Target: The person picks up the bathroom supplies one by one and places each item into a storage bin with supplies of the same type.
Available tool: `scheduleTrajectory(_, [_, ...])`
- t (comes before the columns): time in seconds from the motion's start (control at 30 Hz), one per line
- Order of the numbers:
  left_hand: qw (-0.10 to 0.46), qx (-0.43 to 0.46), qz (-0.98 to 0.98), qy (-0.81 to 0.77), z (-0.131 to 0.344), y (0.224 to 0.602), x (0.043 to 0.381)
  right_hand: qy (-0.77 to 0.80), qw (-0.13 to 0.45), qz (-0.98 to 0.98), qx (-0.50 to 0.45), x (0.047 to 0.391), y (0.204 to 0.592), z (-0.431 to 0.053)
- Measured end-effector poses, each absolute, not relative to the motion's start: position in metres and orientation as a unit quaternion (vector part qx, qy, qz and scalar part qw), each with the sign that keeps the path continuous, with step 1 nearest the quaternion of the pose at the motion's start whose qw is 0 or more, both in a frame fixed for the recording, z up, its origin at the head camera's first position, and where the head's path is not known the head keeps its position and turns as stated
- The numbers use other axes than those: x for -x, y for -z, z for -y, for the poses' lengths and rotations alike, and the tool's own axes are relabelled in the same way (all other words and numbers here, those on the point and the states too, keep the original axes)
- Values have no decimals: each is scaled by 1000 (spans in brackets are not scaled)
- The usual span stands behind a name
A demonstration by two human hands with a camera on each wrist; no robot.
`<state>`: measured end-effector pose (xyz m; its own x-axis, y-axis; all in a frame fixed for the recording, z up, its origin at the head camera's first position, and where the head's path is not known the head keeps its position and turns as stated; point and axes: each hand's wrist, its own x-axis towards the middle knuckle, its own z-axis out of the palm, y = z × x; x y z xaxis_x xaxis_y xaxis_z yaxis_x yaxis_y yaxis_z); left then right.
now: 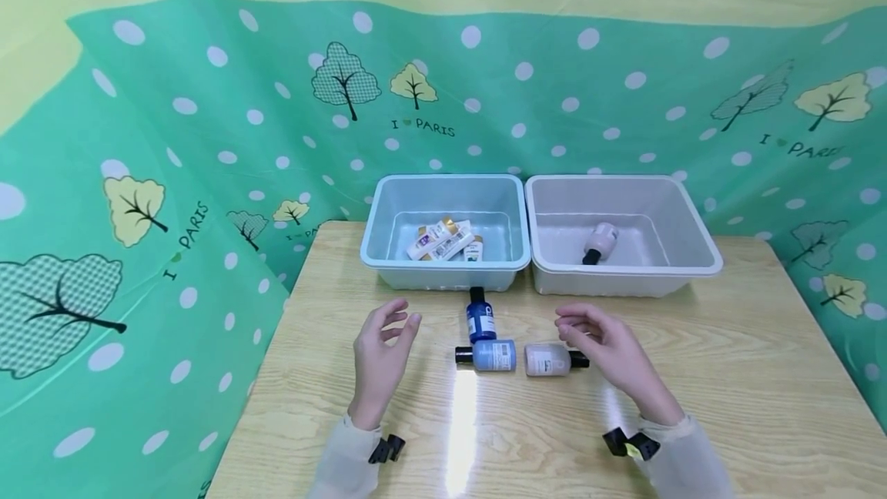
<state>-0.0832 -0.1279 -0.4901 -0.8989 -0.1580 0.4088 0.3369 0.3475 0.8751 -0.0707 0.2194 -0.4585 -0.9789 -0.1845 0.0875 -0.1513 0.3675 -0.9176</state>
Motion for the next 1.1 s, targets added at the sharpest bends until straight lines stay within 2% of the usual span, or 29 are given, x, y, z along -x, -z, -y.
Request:
scheduleTrajectory(0.2, [178, 78, 794, 577, 125, 494, 85, 539, -10, -838, 85, 70, 457, -233])
scheduleTrajectory(0.37, [124, 91, 800, 580, 122, 496, 85, 526, -38, -847, 62, 73, 451, -251])
scheduleTrajectory(0.63, [21, 87, 828, 553, 118, 501, 88, 507, -124, -853, 14, 80, 437, -287])
scheduleTrajectory(1.1, [-124, 132, 853, 490, 120, 513, 90, 516, -203, -803, -218, 108, 429, -360])
